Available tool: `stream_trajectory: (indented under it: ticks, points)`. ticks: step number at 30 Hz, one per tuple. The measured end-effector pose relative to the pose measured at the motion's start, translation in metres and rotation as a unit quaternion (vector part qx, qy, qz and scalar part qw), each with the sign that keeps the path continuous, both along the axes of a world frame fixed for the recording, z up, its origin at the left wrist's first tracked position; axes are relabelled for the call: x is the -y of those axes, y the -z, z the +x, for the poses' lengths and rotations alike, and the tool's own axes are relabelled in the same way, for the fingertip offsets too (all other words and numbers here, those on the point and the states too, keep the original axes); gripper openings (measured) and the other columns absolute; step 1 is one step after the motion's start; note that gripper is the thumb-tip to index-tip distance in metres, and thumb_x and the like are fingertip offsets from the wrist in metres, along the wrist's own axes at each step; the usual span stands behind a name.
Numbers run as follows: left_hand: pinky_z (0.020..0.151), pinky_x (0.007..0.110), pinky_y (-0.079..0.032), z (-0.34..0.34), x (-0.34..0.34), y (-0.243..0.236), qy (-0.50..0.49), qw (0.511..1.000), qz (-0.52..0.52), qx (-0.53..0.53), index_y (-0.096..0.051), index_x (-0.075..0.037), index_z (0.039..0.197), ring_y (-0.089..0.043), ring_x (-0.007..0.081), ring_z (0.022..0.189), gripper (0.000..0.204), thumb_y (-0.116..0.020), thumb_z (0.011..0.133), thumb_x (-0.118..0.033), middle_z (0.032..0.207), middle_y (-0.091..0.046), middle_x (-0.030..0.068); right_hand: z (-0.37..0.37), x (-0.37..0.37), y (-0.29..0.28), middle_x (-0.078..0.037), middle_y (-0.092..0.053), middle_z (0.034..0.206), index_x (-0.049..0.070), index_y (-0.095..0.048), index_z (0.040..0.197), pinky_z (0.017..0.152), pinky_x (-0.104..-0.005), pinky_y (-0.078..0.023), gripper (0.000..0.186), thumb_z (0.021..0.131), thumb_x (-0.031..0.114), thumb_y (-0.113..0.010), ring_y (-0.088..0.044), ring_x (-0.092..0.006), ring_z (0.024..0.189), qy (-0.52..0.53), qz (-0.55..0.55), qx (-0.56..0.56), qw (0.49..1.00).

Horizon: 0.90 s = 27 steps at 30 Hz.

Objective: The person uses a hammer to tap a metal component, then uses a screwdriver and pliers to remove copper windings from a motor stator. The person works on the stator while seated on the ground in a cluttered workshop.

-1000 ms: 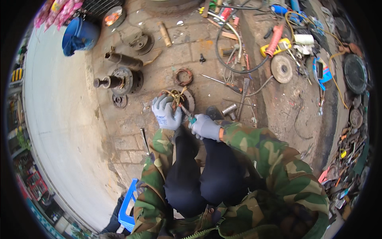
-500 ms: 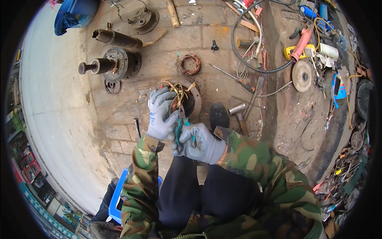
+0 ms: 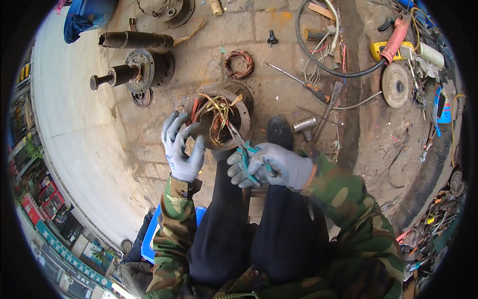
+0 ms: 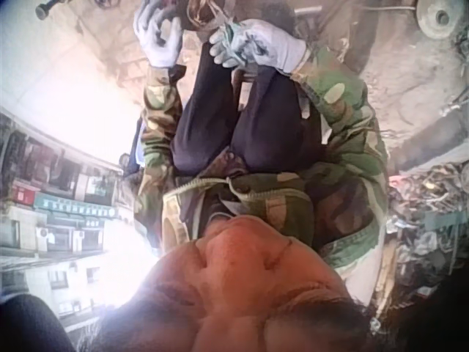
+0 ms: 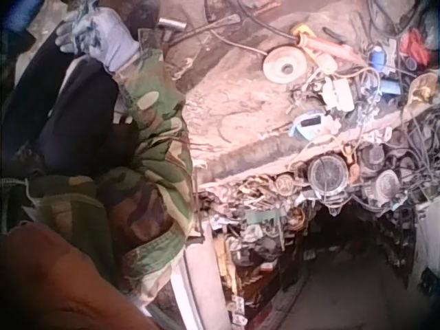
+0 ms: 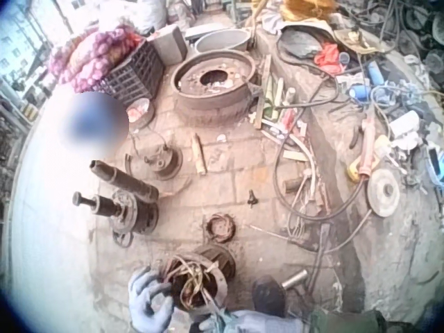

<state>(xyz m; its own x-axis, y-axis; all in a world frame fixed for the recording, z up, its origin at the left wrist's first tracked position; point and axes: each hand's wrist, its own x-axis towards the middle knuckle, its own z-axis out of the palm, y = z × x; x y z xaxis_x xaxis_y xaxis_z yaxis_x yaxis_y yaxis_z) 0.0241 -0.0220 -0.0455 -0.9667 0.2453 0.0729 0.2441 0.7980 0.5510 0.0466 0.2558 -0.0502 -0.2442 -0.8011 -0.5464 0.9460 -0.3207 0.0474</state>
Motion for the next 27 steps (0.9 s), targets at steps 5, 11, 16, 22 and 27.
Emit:
stream_trajectory:
  ticks: [5,11,16,22,27]
  points:
    - [0.123,0.055,-0.035,0.01,0.004,-0.004,0.009,0.999,0.009,0.046,-0.069,-0.011,0.137,-0.042,0.0438,0.15,0.059,-0.082,0.08,-0.012,0.156,-0.053,0.0176,-0.007,-0.033,-0.006,-0.022,-0.073,0.119,-0.009,-0.06,0.135,0.094,-0.0408,-0.064,0.048,0.088,0.0,-0.058,-0.077,-0.032,0.105,-0.041,0.067,-0.068,0.995]
    - [0.125,0.058,-0.03,0.012,0.005,-0.001,0.066,0.994,-0.068,0.06,-0.061,-0.015,0.151,-0.035,0.0468,0.154,0.082,-0.09,0.075,-0.021,0.168,-0.04,0.0208,-0.018,-0.069,0.014,-0.019,-0.073,0.115,-0.008,-0.059,0.135,0.095,-0.0377,-0.061,0.048,0.088,-0.002,-0.056,-0.075,-0.0287,0.102,0.047,0.178,-0.18,0.966]
    - [0.123,0.06,-0.031,-0.002,0.011,0.007,0.103,0.989,-0.099,0.042,-0.057,-0.017,0.156,-0.034,0.0479,0.154,0.094,-0.094,0.07,-0.029,0.169,-0.038,0.0216,-0.007,-0.039,0.063,-0.01,-0.07,0.111,-0.005,-0.058,0.137,0.087,-0.032,-0.057,0.044,0.093,-0.005,-0.06,-0.068,-0.0174,0.097,0.068,0.33,-0.228,0.914]
    - [0.12,0.061,-0.036,-0.024,0.033,0.035,0.195,0.978,-0.07,-0.015,-0.066,-0.013,0.141,-0.046,0.0486,0.147,0.077,-0.086,0.082,-0.058,0.162,-0.047,0.0259,0.003,0.018,0.064,-0.009,-0.062,0.09,0.003,-0.059,0.127,0.076,-0.038,-0.053,0.04,0.089,0.006,-0.069,-0.06,-0.0209,0.08,0.019,0.444,-0.355,0.823]
    - [0.118,0.061,-0.041,-0.009,0.027,0.053,0.142,0.987,-0.053,-0.055,-0.068,-0.01,0.131,-0.051,0.051,0.143,0.069,-0.09,0.079,-0.05,0.158,-0.051,0.0279,-0.029,0.02,0.048,-0.022,-0.067,0.092,0.006,-0.062,0.123,0.081,-0.0485,-0.054,0.041,0.083,0.013,-0.07,-0.069,-0.0437,0.091,-0.05,0.543,-0.418,0.727]
